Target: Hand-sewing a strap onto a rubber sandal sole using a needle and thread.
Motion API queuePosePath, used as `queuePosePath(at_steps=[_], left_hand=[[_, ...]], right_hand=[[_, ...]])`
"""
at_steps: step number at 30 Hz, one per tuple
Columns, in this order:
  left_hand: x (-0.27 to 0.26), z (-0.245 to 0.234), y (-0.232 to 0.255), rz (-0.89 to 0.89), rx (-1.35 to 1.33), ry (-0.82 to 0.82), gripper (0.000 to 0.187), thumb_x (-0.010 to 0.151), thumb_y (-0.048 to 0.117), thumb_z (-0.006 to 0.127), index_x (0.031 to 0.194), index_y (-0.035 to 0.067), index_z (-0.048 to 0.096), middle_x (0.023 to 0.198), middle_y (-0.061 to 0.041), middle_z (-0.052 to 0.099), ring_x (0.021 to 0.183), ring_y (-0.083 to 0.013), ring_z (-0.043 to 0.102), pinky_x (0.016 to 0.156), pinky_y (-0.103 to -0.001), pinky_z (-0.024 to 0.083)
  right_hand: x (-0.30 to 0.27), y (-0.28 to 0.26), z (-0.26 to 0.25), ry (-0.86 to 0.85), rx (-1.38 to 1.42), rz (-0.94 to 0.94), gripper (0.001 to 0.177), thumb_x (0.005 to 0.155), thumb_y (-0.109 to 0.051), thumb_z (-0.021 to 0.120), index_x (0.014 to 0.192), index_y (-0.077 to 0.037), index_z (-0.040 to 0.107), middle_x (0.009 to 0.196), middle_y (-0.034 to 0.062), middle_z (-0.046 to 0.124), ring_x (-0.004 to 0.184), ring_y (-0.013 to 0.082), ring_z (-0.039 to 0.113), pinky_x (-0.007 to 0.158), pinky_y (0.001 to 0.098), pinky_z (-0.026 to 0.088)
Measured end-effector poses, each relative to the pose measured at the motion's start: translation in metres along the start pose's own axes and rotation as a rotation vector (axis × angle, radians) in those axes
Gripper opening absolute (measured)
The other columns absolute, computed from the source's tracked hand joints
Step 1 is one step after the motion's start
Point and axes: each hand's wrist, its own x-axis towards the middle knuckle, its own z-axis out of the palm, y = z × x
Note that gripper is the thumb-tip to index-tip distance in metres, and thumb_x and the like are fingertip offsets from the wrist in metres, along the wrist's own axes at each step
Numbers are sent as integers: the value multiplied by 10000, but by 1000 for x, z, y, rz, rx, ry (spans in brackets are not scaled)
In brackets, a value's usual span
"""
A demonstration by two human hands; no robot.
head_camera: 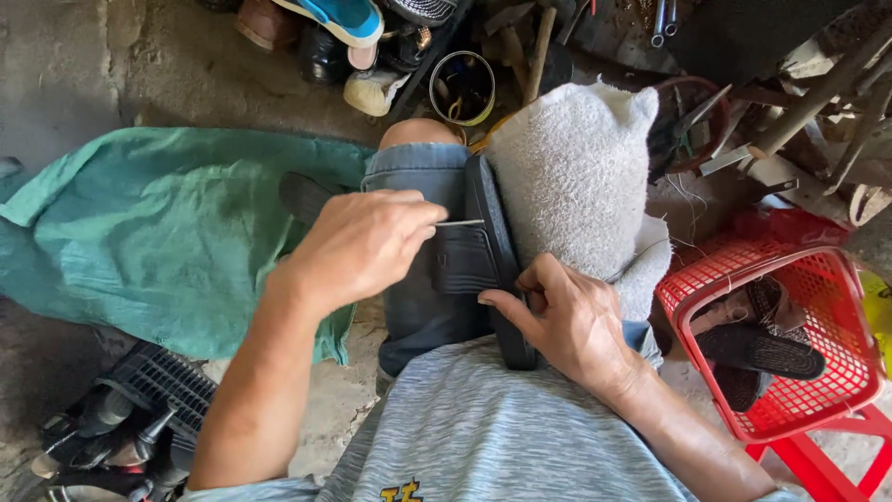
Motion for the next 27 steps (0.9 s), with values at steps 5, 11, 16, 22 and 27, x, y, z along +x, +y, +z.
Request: queuePosePath(at_steps=[5,11,16,22,27], left_hand=[[7,-1,-10,5,25,5,165,996,134,577,938,107,729,714,-92,652,576,-306,630,523,-414,491],[-10,1,-4,23,52,108,188,1029,154,561,941,163,727,705,-25,634,561,-230,635,528,-317,513],[-24,-2,10,194,-446,156,81,928,84,627,852,87,658,648,-95,610,551,-221,637,452,-314,496],[-61,28,19,341,-938,54,87,927,18,577,872,84,570,924,-27,534,670,-61,409,538,-179,361],[-80,56,-3,313,-1114,358,106,1001,161,629,962,63,642,1039,-124,596,955,-200,586,889,-356,522]], right_hand=[[0,0,-2,-22,39,27,412,862,-456,835,874,-142,567,595,-19,539,528,232,635,480,391,517],[-1,1,-1,-50,16,38,411,880,-458,825,878,-138,567,599,-18,530,524,238,631,479,401,515],[5,-1,-7,15,-11,-32,403,885,-463,823,894,-126,602,617,-6,580,527,210,645,478,341,527],[7,-7,-28,-77,-43,-65,404,922,-457,733,1003,-82,604,851,56,699,731,238,698,605,387,514],[7,-2,-46,-95,60,-122,87,1029,-120,591,1009,-36,605,853,66,634,728,208,642,668,352,493]])
